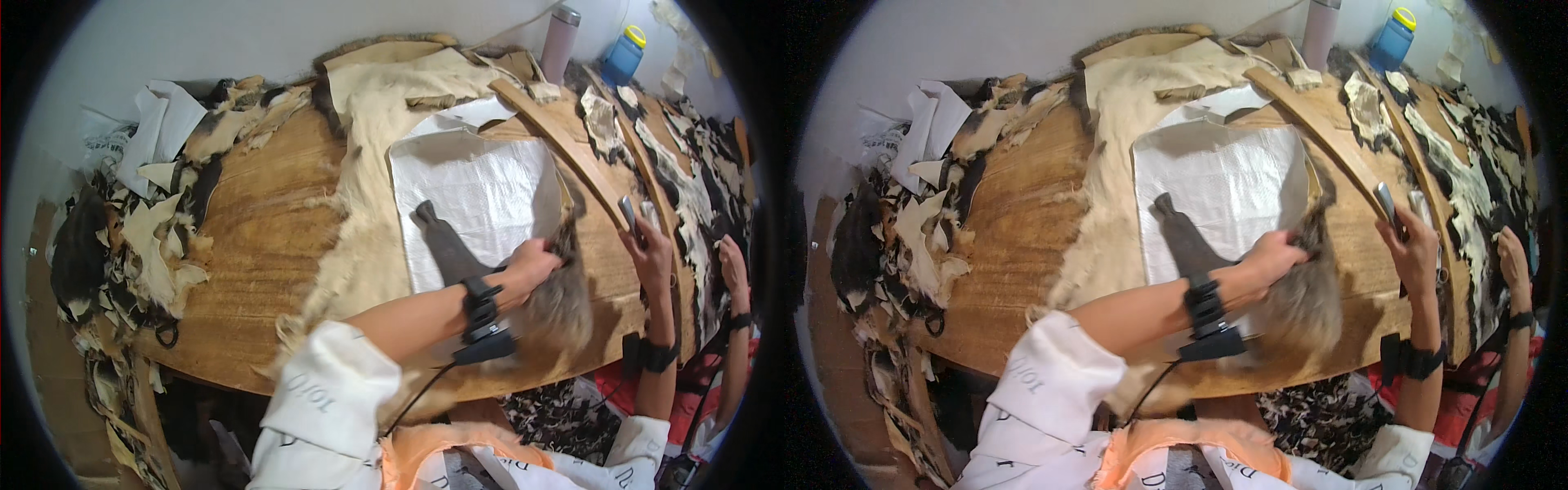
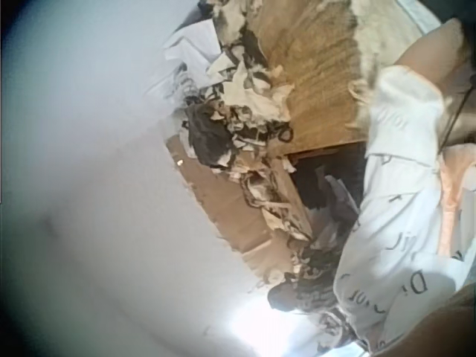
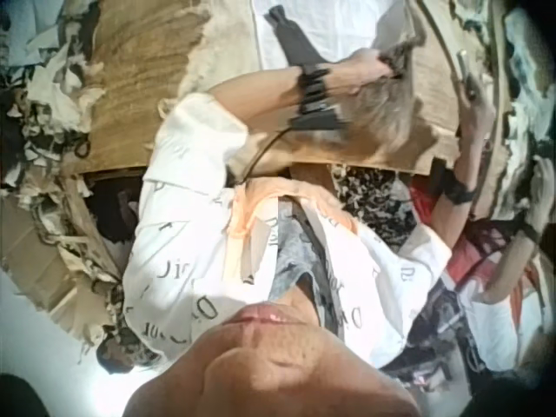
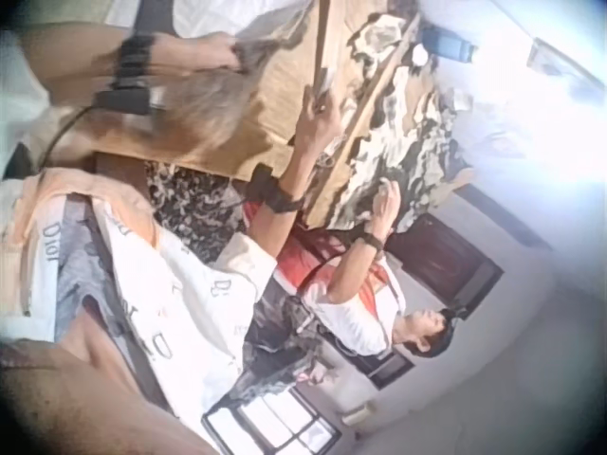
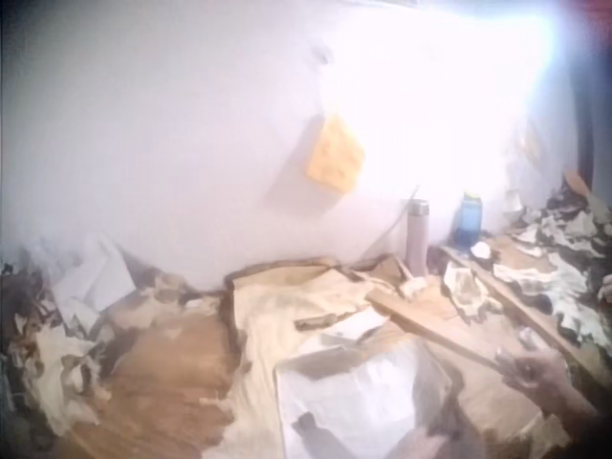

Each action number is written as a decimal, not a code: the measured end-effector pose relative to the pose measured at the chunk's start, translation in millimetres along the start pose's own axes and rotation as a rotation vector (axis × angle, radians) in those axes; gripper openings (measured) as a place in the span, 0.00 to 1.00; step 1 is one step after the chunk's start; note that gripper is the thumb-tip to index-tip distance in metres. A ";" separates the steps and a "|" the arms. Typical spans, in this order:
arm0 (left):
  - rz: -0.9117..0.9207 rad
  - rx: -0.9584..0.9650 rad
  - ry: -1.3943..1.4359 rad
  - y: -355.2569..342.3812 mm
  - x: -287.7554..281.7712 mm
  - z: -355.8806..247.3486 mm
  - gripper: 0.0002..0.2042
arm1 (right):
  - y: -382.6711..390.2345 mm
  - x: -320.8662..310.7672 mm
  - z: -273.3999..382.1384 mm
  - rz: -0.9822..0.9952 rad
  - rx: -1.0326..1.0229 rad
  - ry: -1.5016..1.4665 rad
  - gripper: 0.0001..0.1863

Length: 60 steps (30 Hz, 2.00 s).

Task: Using a traditional leather knife to cut and trim fur skins according to a template.

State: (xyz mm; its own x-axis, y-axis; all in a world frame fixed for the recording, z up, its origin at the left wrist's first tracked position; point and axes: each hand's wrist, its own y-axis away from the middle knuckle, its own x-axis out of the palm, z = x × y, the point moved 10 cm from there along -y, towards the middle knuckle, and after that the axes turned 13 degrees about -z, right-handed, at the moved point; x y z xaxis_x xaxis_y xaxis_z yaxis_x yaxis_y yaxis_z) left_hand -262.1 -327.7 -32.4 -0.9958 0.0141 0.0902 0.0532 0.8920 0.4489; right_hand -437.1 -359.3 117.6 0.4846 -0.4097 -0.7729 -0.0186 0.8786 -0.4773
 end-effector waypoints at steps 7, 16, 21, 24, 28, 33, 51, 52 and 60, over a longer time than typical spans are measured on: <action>-0.017 0.336 0.042 -66.8 15.4 -92.6 0.25 | 24.0 -14.6 -46.0 -0.029 0.047 -0.048 0.13; -0.857 0.835 -1.069 -39.8 -320.3 -191.1 0.15 | 78.2 22.2 -41.9 0.107 0.510 -0.171 0.08; -0.863 0.965 -1.168 -83.7 -335.3 -173.8 0.18 | 105.7 42.0 -16.0 0.160 0.803 -0.461 0.12; -0.860 0.855 -1.111 -85.0 -322.5 -179.4 0.18 | 117.9 48.9 -2.0 0.164 0.778 -0.302 0.13; -0.958 0.800 -1.287 -71.7 -333.2 -185.7 0.14 | 121.4 52.2 18.6 0.046 0.805 -0.286 0.11; -0.729 0.356 -1.316 -84.3 -369.9 -151.7 0.14 | 108.7 55.5 6.5 -0.020 0.667 -0.139 0.11; -0.411 0.051 -0.579 198.6 -395.9 9.0 0.12 | -35.9 128.2 28.5 0.330 0.004 0.115 0.15; -0.502 0.062 -0.573 201.0 -409.4 -0.8 0.10 | -34.9 135.1 29.0 0.346 -0.014 0.099 0.15; -0.616 0.004 -0.372 60.0 -395.6 -72.6 0.30 | -26.6 112.5 11.9 0.332 0.097 -0.024 0.15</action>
State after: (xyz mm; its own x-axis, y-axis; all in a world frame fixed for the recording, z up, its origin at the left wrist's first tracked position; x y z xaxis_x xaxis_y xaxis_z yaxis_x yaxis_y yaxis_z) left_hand 140.4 -312.6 23.4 -0.8043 -0.3396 -0.4876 -0.5256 0.7893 0.3174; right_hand -371.7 -425.8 48.3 0.4866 -0.0921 -0.8688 -0.0959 0.9828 -0.1579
